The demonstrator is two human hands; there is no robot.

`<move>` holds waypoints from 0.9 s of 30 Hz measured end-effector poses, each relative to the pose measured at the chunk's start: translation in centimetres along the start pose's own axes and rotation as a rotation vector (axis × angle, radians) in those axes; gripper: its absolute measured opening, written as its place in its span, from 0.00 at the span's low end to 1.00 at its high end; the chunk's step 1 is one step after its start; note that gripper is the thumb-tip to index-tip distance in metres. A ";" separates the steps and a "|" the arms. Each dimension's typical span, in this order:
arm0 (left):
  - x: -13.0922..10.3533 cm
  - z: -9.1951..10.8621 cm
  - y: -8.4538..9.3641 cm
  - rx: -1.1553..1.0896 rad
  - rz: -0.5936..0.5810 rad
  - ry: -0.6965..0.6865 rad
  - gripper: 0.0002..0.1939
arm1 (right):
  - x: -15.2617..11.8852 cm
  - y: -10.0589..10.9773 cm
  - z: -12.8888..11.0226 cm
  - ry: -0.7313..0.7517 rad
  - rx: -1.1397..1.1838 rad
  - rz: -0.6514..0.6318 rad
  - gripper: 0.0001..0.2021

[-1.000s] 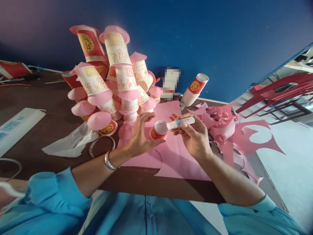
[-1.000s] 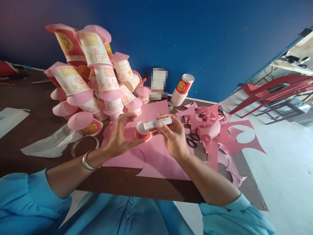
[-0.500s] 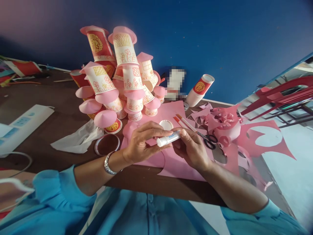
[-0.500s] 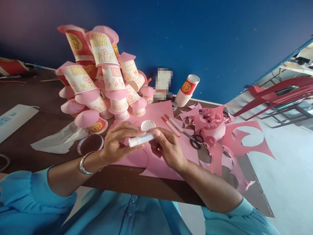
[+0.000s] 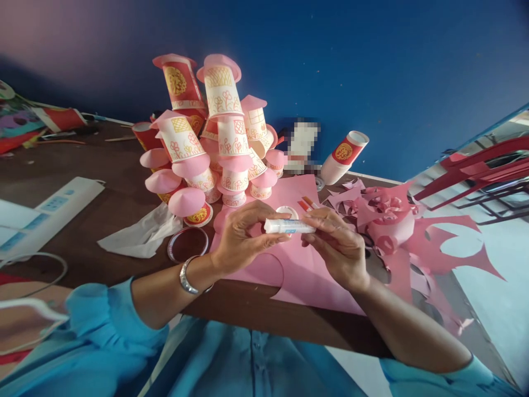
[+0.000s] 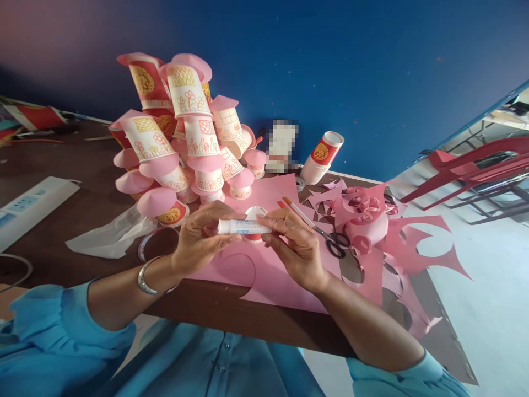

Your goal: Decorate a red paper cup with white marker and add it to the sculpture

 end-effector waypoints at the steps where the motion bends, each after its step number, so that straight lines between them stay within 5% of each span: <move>1: 0.0 0.0 0.0 0.004 0.002 -0.007 0.11 | -0.1 -0.1 0.0 -0.033 0.030 -0.014 0.16; 4: -0.1 0.0 0.1 0.040 -0.012 -0.018 0.11 | -0.3 -0.4 0.1 -0.189 0.142 -0.075 0.18; 7: 0.0 0.1 0.2 0.058 0.007 0.003 0.11 | -0.1 -0.1 0.3 -0.241 0.133 0.039 0.10; 10: 0.2 0.3 0.3 0.063 0.020 -0.018 0.10 | 0.2 0.4 0.1 -0.236 0.155 0.117 0.15; 15: 0.2 0.4 0.1 0.104 -0.047 -0.058 0.11 | 0.1 -0.1 -0.3 -0.331 0.242 -0.129 0.19; 22: 0.0 0.0 0.1 0.063 -0.023 -0.059 0.11 | 0.3 -0.4 -0.5 -0.148 0.223 0.027 0.09; 27: -0.1 -0.1 0.2 0.051 -0.034 -0.045 0.10 | 0.3 -0.3 -0.6 -0.280 0.318 -0.170 0.15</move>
Point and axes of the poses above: each hand's wrist, its own x-axis towards the middle knuckle, its own y-axis out of the back of the hand, z = x × y, the point moved 1 cm from there along x, towards the middle knuckle, and after that the axes turned 11 degrees about -x, right-handed, at the moved point
